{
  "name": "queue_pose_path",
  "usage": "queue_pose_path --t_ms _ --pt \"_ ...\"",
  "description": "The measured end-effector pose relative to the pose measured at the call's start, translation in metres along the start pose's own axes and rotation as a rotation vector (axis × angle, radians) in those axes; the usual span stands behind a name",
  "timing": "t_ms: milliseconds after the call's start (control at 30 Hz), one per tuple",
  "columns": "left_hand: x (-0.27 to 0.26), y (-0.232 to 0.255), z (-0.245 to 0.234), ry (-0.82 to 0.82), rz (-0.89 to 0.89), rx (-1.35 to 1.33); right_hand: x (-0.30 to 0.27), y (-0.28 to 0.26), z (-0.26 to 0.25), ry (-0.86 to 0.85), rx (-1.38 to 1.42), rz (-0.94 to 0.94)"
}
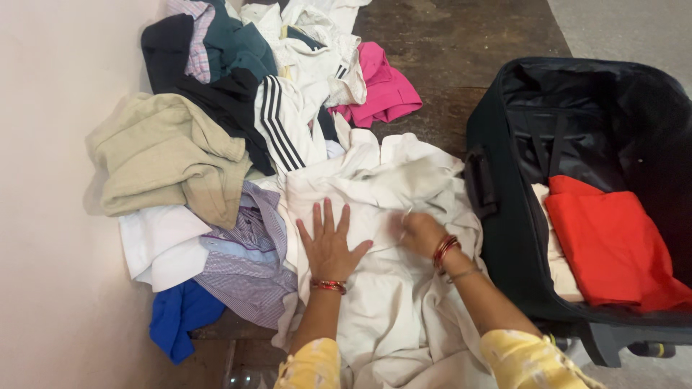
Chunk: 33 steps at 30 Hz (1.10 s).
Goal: The person folds a white shirt and a pair of beige pants by hand on the floor and places them into an open black suitcase.
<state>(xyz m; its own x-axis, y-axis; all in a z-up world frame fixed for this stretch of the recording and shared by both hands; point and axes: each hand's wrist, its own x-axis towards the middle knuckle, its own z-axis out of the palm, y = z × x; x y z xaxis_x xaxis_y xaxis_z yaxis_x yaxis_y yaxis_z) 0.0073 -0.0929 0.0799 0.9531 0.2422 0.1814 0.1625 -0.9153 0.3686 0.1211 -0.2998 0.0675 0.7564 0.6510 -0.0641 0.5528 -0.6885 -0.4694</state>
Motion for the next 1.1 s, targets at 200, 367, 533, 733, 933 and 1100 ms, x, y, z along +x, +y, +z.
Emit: queue_pose_path --t_ms 200,367,533,733,933,1100 --pt "-0.004 -0.008 0.018 0.106 0.07 0.022 -0.001 -0.019 -0.01 0.809 -0.04 0.012" --pt "0.001 -0.007 0.015 0.022 0.03 0.005 0.019 0.02 0.003 0.467 -0.505 -0.184" --pt "-0.001 -0.006 0.012 0.042 0.034 0.006 0.037 0.039 -0.012 0.043 -0.172 0.365" --pt "-0.002 -0.006 0.012 0.105 0.051 -0.001 0.06 0.064 -0.052 0.141 -0.483 0.373" --pt "-0.006 -0.016 0.03 0.501 -0.089 -0.197 0.087 0.073 -0.06 -0.172 -0.593 0.493" --pt "0.018 -0.025 0.044 0.607 -0.496 -0.295 0.102 0.06 -0.078 -0.303 -0.524 0.63"
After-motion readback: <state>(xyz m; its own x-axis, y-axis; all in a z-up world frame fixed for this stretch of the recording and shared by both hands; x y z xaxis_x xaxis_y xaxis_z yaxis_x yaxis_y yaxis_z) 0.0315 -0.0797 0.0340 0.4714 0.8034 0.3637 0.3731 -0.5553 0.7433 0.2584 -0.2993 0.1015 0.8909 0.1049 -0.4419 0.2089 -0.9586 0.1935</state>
